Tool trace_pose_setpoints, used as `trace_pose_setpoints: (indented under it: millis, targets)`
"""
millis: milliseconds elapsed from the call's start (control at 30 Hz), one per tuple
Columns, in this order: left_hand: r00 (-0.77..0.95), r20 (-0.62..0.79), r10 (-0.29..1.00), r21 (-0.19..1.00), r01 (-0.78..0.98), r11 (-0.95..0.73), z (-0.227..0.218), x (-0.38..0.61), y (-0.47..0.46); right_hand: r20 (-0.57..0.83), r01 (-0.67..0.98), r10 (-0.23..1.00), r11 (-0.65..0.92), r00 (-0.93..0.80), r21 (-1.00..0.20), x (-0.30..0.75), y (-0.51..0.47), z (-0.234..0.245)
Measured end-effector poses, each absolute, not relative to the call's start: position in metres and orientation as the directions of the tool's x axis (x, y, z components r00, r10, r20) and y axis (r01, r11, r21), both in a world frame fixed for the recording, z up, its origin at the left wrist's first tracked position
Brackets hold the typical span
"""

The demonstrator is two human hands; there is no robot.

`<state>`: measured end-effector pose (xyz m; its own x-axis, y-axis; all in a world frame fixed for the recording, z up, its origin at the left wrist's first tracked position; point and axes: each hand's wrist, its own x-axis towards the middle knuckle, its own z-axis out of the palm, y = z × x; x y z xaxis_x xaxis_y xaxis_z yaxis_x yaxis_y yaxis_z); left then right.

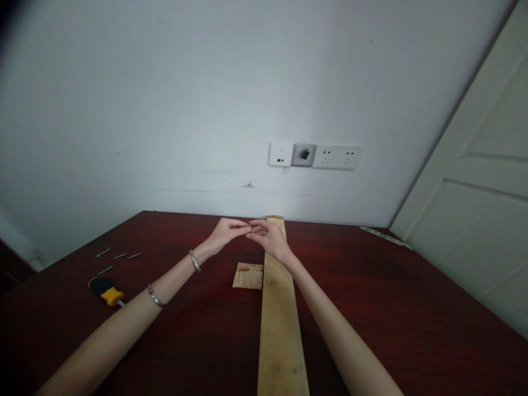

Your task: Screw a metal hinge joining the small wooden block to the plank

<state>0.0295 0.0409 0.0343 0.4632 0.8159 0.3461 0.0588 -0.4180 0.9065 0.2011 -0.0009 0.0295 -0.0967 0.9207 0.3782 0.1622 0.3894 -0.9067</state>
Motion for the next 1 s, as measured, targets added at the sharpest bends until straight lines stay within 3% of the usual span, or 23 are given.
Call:
trace_pose_setpoints:
  millis: [1000]
  targets:
    - [0.491, 0.255, 0.833, 0.963, -0.057, -0.262, 0.0345, 0.0271, 0.0429, 0.31, -0.034, 0.948, 0.309, -0.064, -0.951, 0.2075, 0.0021, 0.0302]
